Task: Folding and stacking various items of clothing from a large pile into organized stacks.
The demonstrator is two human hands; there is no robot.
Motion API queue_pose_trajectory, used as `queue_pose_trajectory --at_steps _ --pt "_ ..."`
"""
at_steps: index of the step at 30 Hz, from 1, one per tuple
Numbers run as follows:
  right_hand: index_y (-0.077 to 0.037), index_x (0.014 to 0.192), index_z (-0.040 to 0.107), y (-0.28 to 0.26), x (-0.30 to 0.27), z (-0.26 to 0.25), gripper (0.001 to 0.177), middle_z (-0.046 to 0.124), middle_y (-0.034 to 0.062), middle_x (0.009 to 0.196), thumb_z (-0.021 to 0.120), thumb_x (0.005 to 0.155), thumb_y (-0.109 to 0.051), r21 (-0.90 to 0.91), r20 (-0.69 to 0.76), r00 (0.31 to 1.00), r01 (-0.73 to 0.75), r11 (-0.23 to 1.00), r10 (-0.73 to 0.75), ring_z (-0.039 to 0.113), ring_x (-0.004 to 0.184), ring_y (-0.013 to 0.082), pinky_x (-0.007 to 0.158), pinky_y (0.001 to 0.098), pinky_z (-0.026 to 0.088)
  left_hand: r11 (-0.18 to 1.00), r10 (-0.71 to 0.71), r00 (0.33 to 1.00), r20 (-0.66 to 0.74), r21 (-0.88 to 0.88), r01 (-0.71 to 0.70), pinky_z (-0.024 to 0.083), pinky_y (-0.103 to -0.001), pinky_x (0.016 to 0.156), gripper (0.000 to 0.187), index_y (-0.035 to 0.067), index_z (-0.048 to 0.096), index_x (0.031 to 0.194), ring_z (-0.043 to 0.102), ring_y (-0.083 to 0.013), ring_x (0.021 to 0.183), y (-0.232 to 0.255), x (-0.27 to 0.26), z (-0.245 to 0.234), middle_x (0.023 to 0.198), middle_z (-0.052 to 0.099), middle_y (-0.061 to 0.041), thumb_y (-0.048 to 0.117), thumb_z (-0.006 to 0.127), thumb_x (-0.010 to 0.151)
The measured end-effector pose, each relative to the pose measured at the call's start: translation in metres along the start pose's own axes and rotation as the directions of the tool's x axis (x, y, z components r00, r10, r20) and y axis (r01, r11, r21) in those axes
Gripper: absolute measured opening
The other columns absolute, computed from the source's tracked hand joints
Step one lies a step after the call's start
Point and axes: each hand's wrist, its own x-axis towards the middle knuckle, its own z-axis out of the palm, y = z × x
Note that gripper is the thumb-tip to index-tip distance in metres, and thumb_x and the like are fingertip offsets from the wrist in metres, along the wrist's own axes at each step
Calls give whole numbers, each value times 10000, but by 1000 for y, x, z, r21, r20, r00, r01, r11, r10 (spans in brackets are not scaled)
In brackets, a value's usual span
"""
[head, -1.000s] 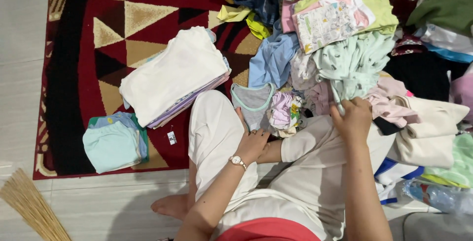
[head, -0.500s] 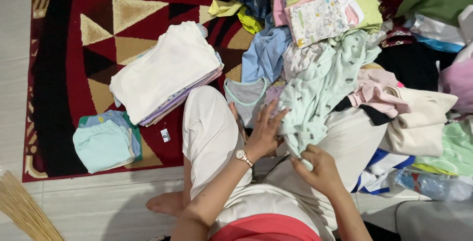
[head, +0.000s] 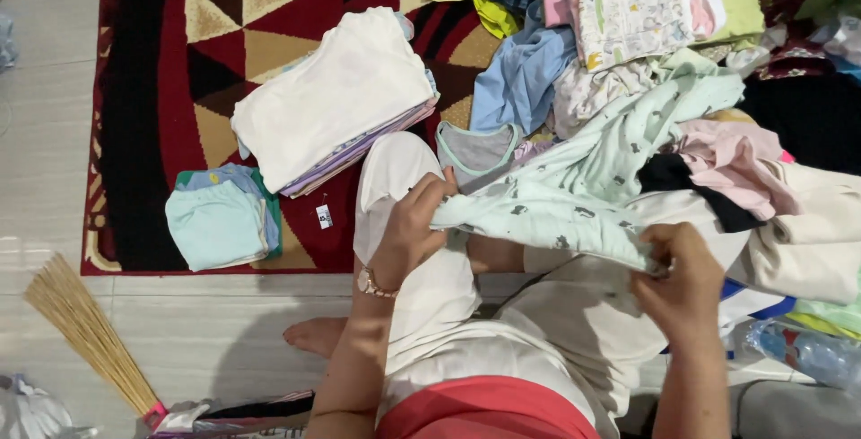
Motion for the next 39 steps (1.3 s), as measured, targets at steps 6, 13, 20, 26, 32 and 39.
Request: queue_pose_trajectory --at_steps 6,13,20,26,32,39 --pt "81 1111 692 -6 -7 -35 340 513 155 970 754 837 273 -429 -404 844 166 888 -353 423 832 277 711 396 359 991 101 979 -179 103 -84 492 -343 707 390 2 602 961 589 -252 771 45 3 -19 955 606 -102 -64 602 576" --pt "-62 1110 744 -27 -12 -42 498 648 68 1046 721 634 86 -368 97 982 -114 923 160 548 707 201 641 310 435 970 189 978 84 138 -200 381 -366 945 403 123 723 992 558 -195 1007 50 -5 -46 1036 640 30 -10 686 613" --pt "-341 1406 513 -26 -12 22 881 594 -57 1313 908 629 -214 -514 599 660 -116 850 453 613 1186 181 993 332 519 995 87 847 524 -94 -44 376 -312 852 573 110 689 1117 547 -200 891 32 -30 -13 1038 611 2 22 541 571" --pt "-80 1408 456 13 -3 72 1049 500 295 1316 966 575 -464 -331 491 869 115 936 67 556 1198 492 997 611 479 878 202 897 393 -478 12 531 -400 806 530 86 654 1207 581 -267 833 68 -24 -24 1055 556 -114 39 425 731" --pt "-14 1411 383 17 31 75 595 387 280 1287 555 1029 -436 -181 -15 999 -44 983 42 455 1170 511 1003 663 393 698 535 830 -161 -470 -541 491 -379 521 718 -21 793 928 576 -260 605 15 -80 -50 931 652 -212 460 277 1063" --pt "-235 1006 753 44 47 94 206 645 82 1065 725 928 -424 -641 180 978 35 767 106 612 1096 310 968 569 438 804 230 713 -662 -283 -522 397 -281 670 327 71 441 1044 481 -134 790 13 -70 -128 1050 458 -124 138 719 885"
